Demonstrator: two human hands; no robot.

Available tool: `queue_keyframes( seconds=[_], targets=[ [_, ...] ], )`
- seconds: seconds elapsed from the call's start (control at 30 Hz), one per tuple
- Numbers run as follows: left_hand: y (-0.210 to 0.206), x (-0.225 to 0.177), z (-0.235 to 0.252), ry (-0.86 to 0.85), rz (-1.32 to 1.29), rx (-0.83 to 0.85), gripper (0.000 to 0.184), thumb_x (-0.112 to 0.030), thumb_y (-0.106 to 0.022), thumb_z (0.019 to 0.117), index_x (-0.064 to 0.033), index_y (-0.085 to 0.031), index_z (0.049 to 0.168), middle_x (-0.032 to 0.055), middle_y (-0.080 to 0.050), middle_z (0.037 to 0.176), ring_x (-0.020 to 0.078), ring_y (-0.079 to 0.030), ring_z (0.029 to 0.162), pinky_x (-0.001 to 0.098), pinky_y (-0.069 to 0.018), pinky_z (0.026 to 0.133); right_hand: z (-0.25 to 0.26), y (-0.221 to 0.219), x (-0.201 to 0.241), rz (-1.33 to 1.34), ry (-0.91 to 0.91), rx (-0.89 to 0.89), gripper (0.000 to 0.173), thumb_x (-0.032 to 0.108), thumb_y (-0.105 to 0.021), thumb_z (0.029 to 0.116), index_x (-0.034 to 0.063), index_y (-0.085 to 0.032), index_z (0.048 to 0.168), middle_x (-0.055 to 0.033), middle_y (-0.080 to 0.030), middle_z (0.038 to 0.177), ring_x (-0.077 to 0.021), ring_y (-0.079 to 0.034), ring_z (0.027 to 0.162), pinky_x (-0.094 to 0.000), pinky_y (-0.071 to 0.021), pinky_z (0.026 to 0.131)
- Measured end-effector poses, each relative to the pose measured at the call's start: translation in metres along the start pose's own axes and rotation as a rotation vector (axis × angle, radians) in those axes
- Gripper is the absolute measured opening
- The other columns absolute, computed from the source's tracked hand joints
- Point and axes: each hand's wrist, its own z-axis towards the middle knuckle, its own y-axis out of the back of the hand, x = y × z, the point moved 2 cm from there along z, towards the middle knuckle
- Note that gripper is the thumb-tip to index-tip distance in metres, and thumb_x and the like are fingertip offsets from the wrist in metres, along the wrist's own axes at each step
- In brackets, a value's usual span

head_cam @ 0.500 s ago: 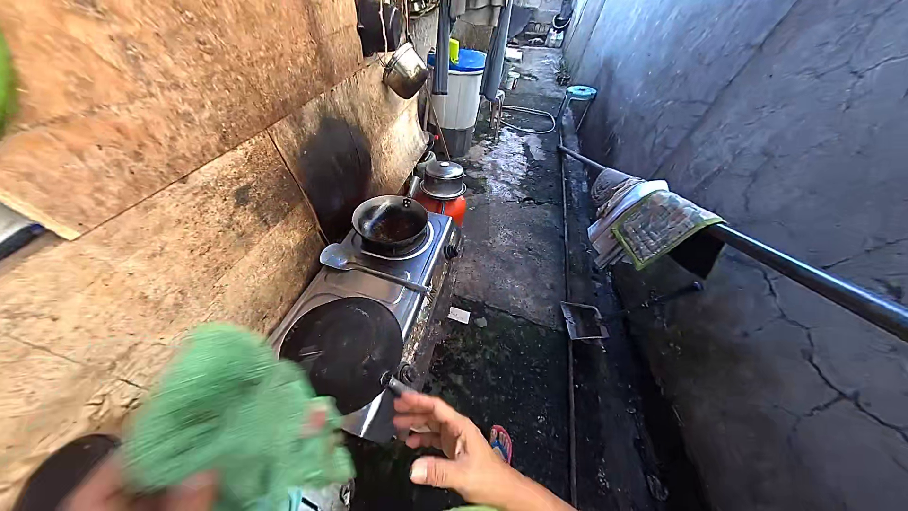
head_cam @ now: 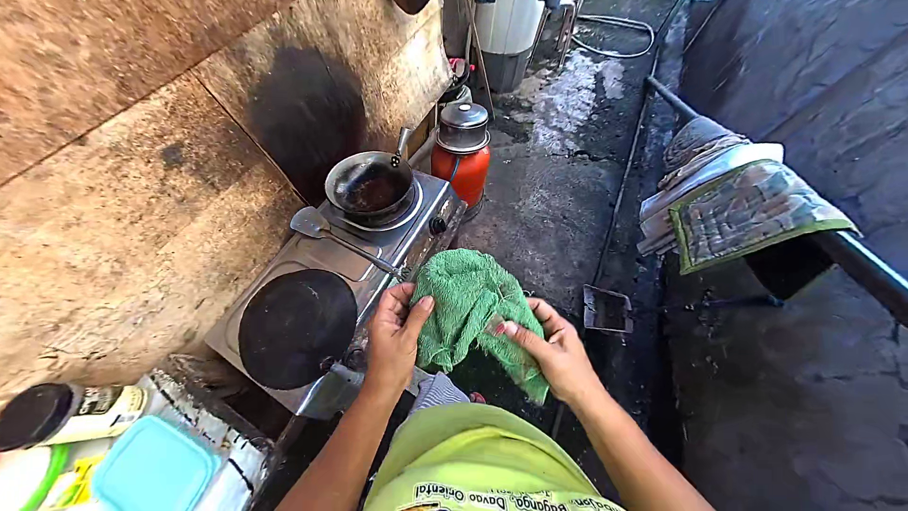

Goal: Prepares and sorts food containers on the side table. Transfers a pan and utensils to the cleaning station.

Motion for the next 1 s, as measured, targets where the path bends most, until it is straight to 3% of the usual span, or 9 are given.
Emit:
queue_keyframes(
  seconds=[0.17, 0.3, 0.43, 0.5, 0.6, 0.7, 0.83, 0.93, 1.0],
  targets=[
    [-0.034, 0.016, 0.046, 0.144, 0.125, 0.08, 0.035, 0.001, -0.073, 0.091, 0.0025, -0.058, 0.123, 0.0086, -0.072, 0.101, 0.0134, -0.072, 0.09, 0.0286, -0.0624, 0.08, 0.065, 0.094, -0.002, -0.681, 0.364, -0.139, 0.043, 0.029, -0.075, 0.0922, -0.0007, -0.068, 0.122, -0.0153, -0.072, 0.107, -0.0209, -0.071, 0.095, -0.0428, -0.0594, 0.086],
    [-0.061, 0.042, 0.096, 0.053, 0.275, 0.225, 0.03, -0.004, -0.076, 0.0894, 0.0015, -0.066, 0.117, 0.0057, -0.074, 0.101, 0.0091, -0.072, 0.091, 0.0253, -0.0614, 0.082, 0.131, 0.156, 0.008, -0.653, 0.227, 0.12, 0.052, 0.046, -0.072, 0.093, 0.0096, -0.068, 0.13, -0.0024, -0.074, 0.113, -0.0044, -0.07, 0.098, -0.0302, -0.0593, 0.089],
    [-0.091, 0.086, 0.168, 0.021, 0.063, 0.574, 0.02, -0.029, -0.074, 0.0959, -0.0088, -0.076, 0.099, -0.0042, -0.074, 0.1, 0.0041, -0.069, 0.09, 0.0244, -0.0594, 0.082, 0.205, 0.195, 0.018, -0.498, 0.299, 0.307, 0.053, 0.036, -0.073, 0.0959, 0.0122, -0.062, 0.142, 0.0028, -0.071, 0.127, -0.0017, -0.067, 0.11, -0.0239, -0.0569, 0.098],
    [-0.123, 0.109, 0.207, 0.145, -0.044, 0.578, 0.039, -0.044, -0.064, 0.1001, -0.007, -0.074, 0.108, -0.0021, -0.074, 0.109, 0.008, -0.069, 0.1, 0.0304, -0.0577, 0.09, 0.244, 0.205, 0.026, -0.37, 0.251, 0.361, 0.056, 0.033, -0.078, 0.0921, 0.0131, -0.062, 0.142, 0.0056, -0.072, 0.126, -0.0031, -0.068, 0.11, -0.0244, -0.058, 0.098],
    [-0.181, 0.125, 0.24, 0.421, -0.273, 0.456, 0.035, -0.03, -0.048, 0.1059, -0.0052, -0.061, 0.127, -0.0057, -0.073, 0.107, 0.0018, -0.068, 0.099, 0.0252, -0.0579, 0.09, 0.292, 0.208, 0.035, -0.266, 0.138, 0.436, 0.063, 0.035, -0.081, 0.0891, 0.0116, -0.06, 0.143, 0.0049, -0.073, 0.123, -0.0052, -0.069, 0.109, -0.0262, -0.059, 0.097],
    [-0.22, 0.146, 0.286, 0.546, -0.627, 0.571, 0.037, -0.039, -0.037, 0.1106, -0.0136, -0.06, 0.126, -0.0025, -0.073, 0.109, 0.0062, -0.069, 0.101, 0.0297, -0.059, 0.089, 0.342, 0.221, 0.047, -0.243, 0.105, 0.496, 0.065, 0.043, -0.084, 0.0851, 0.0091, -0.063, 0.137, 0.0044, -0.075, 0.119, -0.0055, -0.07, 0.107, -0.0265, -0.06, 0.096],
    [-0.24, 0.123, 0.338, 0.555, -0.593, 0.594, 0.055, -0.066, -0.081, 0.0734, -0.0236, -0.071, 0.107, -0.0053, -0.078, 0.098, 0.0068, -0.075, 0.089, 0.0283, -0.0628, 0.082, 0.395, 0.262, 0.046, -0.292, 0.037, 0.434, 0.062, 0.067, -0.053, 0.0978, 0.0156, -0.071, 0.127, 0.0088, -0.075, 0.112, 0.0001, -0.069, 0.102, -0.024, -0.0576, 0.092],
    [-0.244, 0.121, 0.377, 0.466, -0.351, 0.605, 0.04, -0.036, -0.09, 0.0759, -0.0143, -0.073, 0.106, -0.0027, -0.078, 0.094, 0.0076, -0.075, 0.085, 0.0287, -0.0633, 0.08, 0.435, 0.293, 0.039, -0.425, 0.041, 0.418, 0.031, 0.036, -0.052, 0.1048, 0.0148, -0.074, 0.1, 0.0107, -0.069, 0.093, 0.0045, -0.063, 0.086, -0.0169, -0.0539, 0.078],
    [-0.252, 0.107, 0.404, 0.443, -0.081, 0.662, 0.026, -0.011, -0.077, 0.0853, -0.0027, -0.069, 0.108, 0.0025, -0.076, 0.095, 0.0106, -0.073, 0.087, 0.032, -0.0624, 0.084, 0.466, 0.316, 0.032, -0.674, 0.121, 0.512, 0.03, 0.033, -0.057, 0.103, 0.0077, -0.074, 0.1, 0.0024, -0.067, 0.094, -0.0006, -0.062, 0.086, -0.0213, -0.0522, 0.078]
  ],
)
